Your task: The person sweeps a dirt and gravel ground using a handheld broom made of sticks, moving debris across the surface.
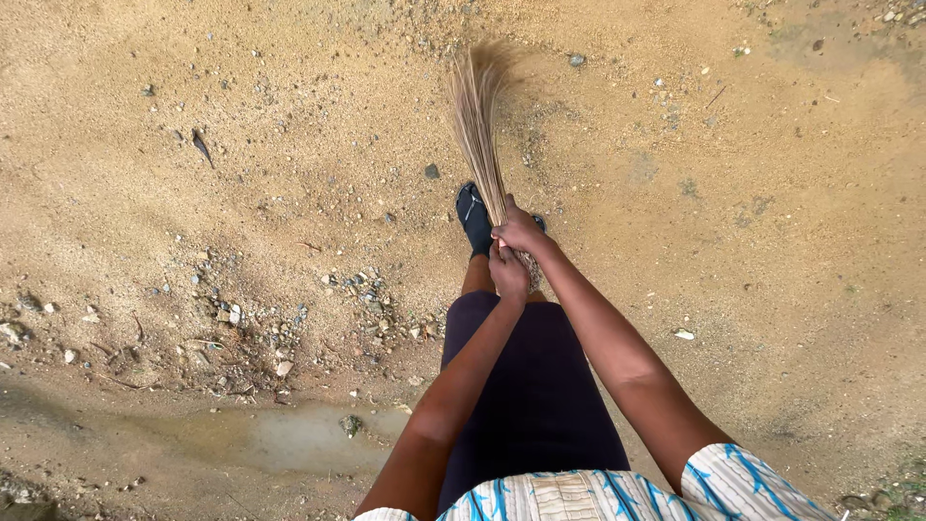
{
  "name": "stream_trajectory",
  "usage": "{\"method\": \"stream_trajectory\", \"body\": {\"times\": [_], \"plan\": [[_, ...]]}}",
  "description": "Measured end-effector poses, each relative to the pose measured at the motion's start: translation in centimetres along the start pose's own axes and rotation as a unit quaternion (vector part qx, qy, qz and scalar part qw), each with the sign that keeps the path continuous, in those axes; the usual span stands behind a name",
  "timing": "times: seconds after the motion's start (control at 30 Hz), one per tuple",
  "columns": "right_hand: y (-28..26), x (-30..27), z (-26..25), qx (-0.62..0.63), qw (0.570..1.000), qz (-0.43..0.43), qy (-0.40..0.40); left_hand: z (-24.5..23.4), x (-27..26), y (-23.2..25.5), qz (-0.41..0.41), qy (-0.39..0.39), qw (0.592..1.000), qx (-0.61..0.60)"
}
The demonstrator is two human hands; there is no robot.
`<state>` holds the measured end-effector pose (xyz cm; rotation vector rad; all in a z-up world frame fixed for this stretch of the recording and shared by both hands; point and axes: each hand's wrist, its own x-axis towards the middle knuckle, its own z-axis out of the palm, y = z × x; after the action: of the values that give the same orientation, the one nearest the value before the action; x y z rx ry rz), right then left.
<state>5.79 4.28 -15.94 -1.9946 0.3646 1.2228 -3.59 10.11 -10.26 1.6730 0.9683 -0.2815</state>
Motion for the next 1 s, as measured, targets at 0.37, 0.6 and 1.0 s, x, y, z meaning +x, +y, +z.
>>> {"method": "stream_trajectory", "body": {"times": [0.37, 0.6, 1.0], "plan": [[6.2, -11.9, -2.7, 0.119, 0.983, -0.032, 0.139, 0.5, -11.1, 2.1, 0.034, -0.131, 0.989, 0.05], [12.5, -10.5, -3.5, 0.267, 0.935, 0.044, 0.228, 4.1, -8.6, -1.2, 0.04, -0.232, 0.961, 0.142], [7.6, -3.6, 1.2, 0.047, 0.998, -0.023, 0.039, 1.4, -6.1, -1.4, -0.073, -0.055, 0.992, 0.092]]}}
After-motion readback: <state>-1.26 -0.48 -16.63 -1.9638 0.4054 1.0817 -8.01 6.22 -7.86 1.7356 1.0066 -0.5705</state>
